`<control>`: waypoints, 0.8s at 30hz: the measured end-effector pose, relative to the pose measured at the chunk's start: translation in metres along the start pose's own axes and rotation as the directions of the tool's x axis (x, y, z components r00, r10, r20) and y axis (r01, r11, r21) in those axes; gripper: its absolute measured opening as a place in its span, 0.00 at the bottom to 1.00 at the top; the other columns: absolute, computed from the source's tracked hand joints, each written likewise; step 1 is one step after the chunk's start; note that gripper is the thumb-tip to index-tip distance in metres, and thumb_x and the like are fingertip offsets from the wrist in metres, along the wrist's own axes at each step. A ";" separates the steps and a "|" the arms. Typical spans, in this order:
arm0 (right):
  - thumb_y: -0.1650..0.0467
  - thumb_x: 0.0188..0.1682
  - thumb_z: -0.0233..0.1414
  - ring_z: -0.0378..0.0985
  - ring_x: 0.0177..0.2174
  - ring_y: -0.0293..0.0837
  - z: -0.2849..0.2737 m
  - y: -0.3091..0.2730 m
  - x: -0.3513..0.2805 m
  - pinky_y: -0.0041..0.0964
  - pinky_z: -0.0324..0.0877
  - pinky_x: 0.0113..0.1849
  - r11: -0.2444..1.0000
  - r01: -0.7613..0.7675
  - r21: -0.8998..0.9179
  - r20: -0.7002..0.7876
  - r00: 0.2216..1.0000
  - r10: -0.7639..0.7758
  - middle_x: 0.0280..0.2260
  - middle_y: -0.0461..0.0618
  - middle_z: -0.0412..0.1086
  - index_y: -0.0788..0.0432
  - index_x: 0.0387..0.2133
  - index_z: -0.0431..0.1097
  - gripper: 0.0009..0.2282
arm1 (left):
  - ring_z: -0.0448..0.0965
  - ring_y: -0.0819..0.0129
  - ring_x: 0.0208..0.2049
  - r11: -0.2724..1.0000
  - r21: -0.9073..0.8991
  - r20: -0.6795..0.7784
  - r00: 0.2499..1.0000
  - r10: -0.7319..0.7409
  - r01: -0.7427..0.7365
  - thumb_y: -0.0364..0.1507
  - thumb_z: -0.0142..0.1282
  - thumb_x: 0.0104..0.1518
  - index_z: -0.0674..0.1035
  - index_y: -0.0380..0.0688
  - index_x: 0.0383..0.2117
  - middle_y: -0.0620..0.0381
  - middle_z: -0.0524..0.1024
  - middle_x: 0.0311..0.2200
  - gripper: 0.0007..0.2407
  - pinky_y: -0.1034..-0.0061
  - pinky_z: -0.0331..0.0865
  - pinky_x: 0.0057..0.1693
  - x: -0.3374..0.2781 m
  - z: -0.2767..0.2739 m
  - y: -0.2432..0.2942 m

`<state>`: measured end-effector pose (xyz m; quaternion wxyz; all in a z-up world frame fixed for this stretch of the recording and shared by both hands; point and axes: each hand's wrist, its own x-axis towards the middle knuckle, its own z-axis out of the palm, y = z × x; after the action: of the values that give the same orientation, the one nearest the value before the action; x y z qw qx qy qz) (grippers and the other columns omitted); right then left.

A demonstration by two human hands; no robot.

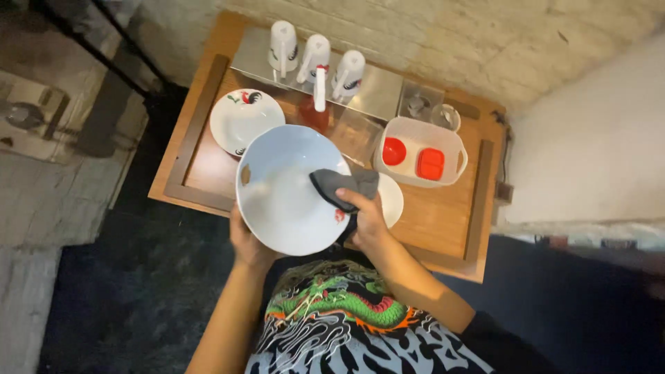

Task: Cleaning and wiping bowls and plates with a spray bottle and cloth.

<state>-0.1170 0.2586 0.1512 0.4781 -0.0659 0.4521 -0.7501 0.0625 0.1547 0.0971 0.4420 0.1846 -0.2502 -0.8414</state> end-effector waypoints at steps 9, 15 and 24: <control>0.83 0.39 0.61 0.75 0.33 0.48 -0.002 0.010 -0.008 0.45 0.72 0.35 0.898 0.275 -0.344 0.070 0.961 -0.268 0.37 0.54 0.71 0.59 0.42 0.63 0.20 | 0.74 0.62 0.46 0.806 0.587 -0.455 0.855 0.250 0.078 0.37 0.60 0.60 0.71 0.35 0.52 0.46 0.75 0.46 0.20 0.66 0.69 0.54 -0.006 -0.013 -0.006; 0.79 0.42 0.63 0.69 0.56 0.51 0.047 -0.028 -0.015 0.43 0.64 0.58 0.621 0.628 -0.468 0.599 0.742 -0.299 0.56 0.59 0.66 0.61 0.44 0.64 0.19 | 0.76 0.65 0.49 0.574 0.819 -0.351 0.795 0.494 0.005 0.38 0.54 0.63 0.67 0.37 0.53 0.52 0.75 0.48 0.20 0.68 0.67 0.55 0.026 -0.023 -0.010; 0.73 0.44 0.65 0.64 0.63 0.56 0.110 -0.058 0.001 0.51 0.59 0.64 0.672 0.597 -0.439 0.417 0.798 -0.436 0.63 0.62 0.59 0.55 0.46 0.62 0.20 | 0.75 0.65 0.49 0.510 0.845 -0.161 0.986 -0.046 0.162 0.39 0.50 0.64 0.72 0.46 0.53 0.53 0.75 0.47 0.16 0.72 0.72 0.54 0.120 -0.068 -0.018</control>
<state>-0.0966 0.1980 0.2582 0.2620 -0.4311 0.5382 -0.6752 0.0224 0.0456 0.0210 0.2565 0.4419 -0.5932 -0.6221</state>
